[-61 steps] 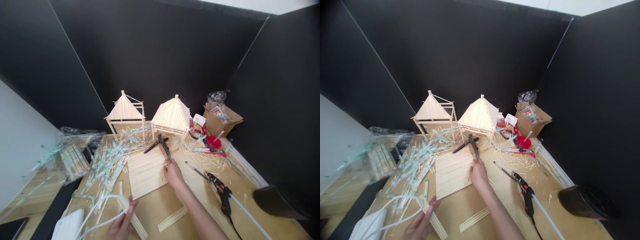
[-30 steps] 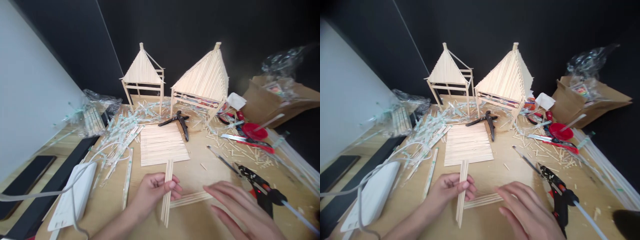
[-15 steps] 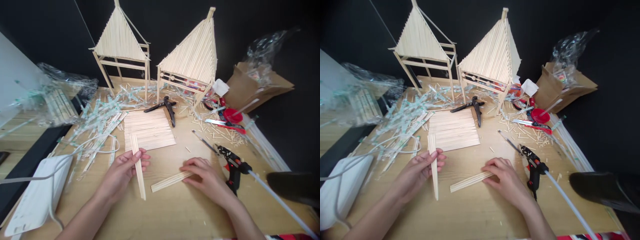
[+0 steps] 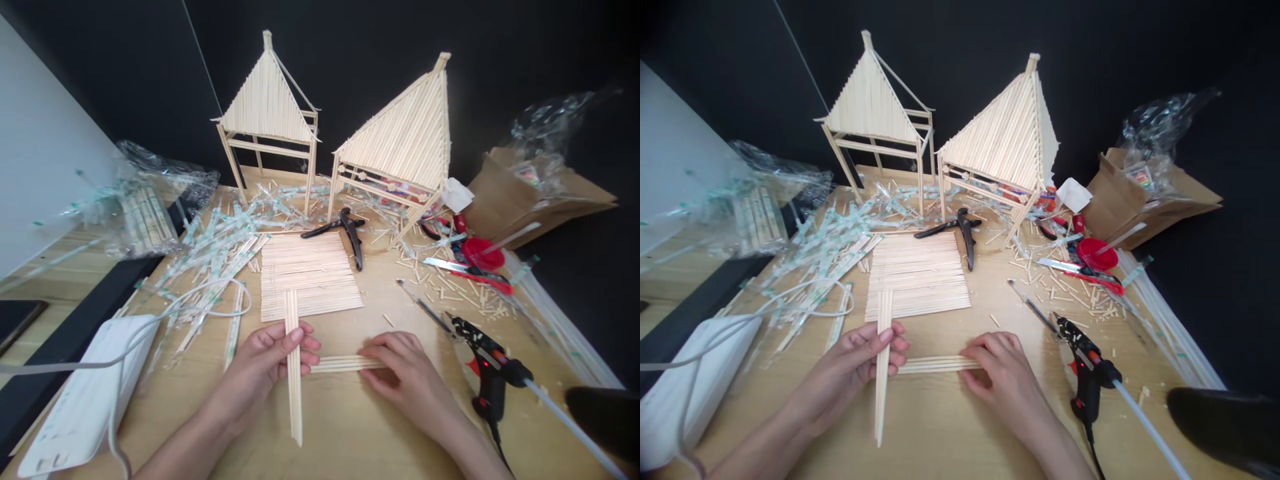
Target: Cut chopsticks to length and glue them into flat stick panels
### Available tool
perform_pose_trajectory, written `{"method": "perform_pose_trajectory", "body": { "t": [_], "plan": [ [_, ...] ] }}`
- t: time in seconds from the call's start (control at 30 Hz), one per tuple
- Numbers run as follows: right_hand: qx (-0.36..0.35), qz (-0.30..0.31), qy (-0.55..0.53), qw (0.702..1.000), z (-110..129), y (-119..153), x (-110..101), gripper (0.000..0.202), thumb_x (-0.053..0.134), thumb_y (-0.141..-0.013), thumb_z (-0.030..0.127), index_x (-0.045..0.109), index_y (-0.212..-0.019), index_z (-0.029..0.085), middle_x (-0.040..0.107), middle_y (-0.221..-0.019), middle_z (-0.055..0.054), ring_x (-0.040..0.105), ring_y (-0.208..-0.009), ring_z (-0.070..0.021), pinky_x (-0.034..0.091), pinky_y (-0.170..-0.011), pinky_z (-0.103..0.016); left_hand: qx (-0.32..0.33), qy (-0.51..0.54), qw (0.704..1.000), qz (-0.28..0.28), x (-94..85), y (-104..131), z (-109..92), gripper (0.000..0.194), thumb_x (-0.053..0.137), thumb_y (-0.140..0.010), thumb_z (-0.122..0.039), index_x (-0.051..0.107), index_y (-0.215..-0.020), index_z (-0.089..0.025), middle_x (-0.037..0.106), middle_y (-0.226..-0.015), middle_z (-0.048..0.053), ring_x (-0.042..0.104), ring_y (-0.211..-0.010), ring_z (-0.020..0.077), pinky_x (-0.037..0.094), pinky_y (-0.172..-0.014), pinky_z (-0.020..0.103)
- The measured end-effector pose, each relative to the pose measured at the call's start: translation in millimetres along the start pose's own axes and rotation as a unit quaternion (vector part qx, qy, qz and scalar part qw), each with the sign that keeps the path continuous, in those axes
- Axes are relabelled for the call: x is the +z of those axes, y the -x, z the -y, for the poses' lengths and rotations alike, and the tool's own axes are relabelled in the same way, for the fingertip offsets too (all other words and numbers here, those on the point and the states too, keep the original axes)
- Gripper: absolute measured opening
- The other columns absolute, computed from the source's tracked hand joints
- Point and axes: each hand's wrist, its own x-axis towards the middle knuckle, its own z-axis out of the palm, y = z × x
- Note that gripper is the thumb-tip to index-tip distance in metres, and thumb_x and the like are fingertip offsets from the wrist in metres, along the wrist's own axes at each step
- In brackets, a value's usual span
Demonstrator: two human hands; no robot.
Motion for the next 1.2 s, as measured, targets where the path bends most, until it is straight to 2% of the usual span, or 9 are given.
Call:
{"method": "perform_pose_trajectory", "body": {
  "t": [0.2,0.33,0.5,0.73,0.9,1.07,1.2],
  "plan": [
    [-0.038,0.009,0.000,0.999,5.0,-36.1,-0.2,0.021,0.064,-0.083,0.019,0.064,-0.104,0.026,0.065,-0.097,-0.003,0.057,-0.094,-0.0199,0.039,-0.085,-0.037,-0.030,0.006,0.999,0.037,2.8,0.8,8.9,0.021,0.068,-0.082,-0.032,0.069,-0.090,-0.013,0.072,-0.081,0.006,0.066,-0.067,0.0108,0.051,-0.064,0.020],
    [-0.040,0.010,0.012,0.999,2.8,-47.4,2.9,0.020,0.065,-0.083,0.018,0.065,-0.101,0.026,0.065,-0.098,-0.002,0.057,-0.095,-0.0207,0.039,-0.085,-0.037,-0.033,0.013,0.998,0.054,2.7,0.9,13.0,0.022,0.068,-0.082,-0.032,0.068,-0.090,-0.012,0.071,-0.080,0.007,0.066,-0.067,0.0117,0.051,-0.064,0.022],
    [-0.016,-0.037,0.038,0.998,-4.7,-44.8,6.2,0.019,0.063,-0.083,0.018,0.065,-0.101,0.024,0.065,-0.099,-0.005,0.057,-0.094,-0.0218,0.040,-0.084,-0.039,-0.039,0.022,0.997,0.061,3.2,3.0,12.3,0.022,0.069,-0.081,-0.032,0.068,-0.088,-0.011,0.071,-0.079,0.008,0.066,-0.065,0.0122,0.051,-0.063,0.022],
    [-0.026,-0.027,0.031,0.999,-10.8,-45.6,7.0,0.021,0.060,-0.084,0.019,0.065,-0.104,0.026,0.065,-0.101,-0.005,0.057,-0.096,-0.0220,0.043,-0.083,-0.038,-0.043,0.033,0.997,0.061,5.9,4.4,11.5,0.021,0.072,-0.078,-0.031,0.069,-0.084,-0.011,0.070,-0.079,0.007,0.064,-0.066,0.0123,0.051,-0.065,0.024],
    [-0.021,-0.038,0.045,0.998,-12.7,-44.6,5.9,0.024,0.062,-0.084,0.023,0.064,-0.108,0.027,0.064,-0.104,-0.006,0.055,-0.100,-0.0229,0.043,-0.085,-0.039,-0.043,0.010,0.997,0.062,4.2,0.4,17.7,0.023,0.072,-0.077,-0.033,0.071,-0.087,-0.012,0.069,-0.086,0.009,0.064,-0.074,0.0146,0.052,-0.070,0.027],
    [-0.003,-0.050,0.038,0.998,-9.1,-39.5,2.5,0.026,0.064,-0.084,0.026,0.063,-0.110,0.025,0.062,-0.105,-0.007,0.054,-0.101,-0.0239,0.043,-0.086,-0.040,-0.057,-0.007,0.997,0.051,5.5,-1.8,20.0,0.024,0.073,-0.075,-0.034,0.071,-0.086,-0.013,0.068,-0.086,0.007,0.062,-0.075,0.0141,0.053,-0.070,0.028],
    [0.012,-0.080,-0.023,0.996,1.2,-35.2,0.2,0.019,0.056,-0.089,0.024,0.065,-0.106,0.025,0.063,-0.100,-0.007,0.057,-0.097,-0.0216,0.046,-0.085,-0.037,-0.060,-0.020,0.996,0.055,6.4,-2.1,21.2,0.024,0.074,-0.075,-0.035,0.071,-0.085,-0.013,0.068,-0.084,0.007,0.062,-0.074,0.0142,0.053,-0.069,0.028]
  ]
}}
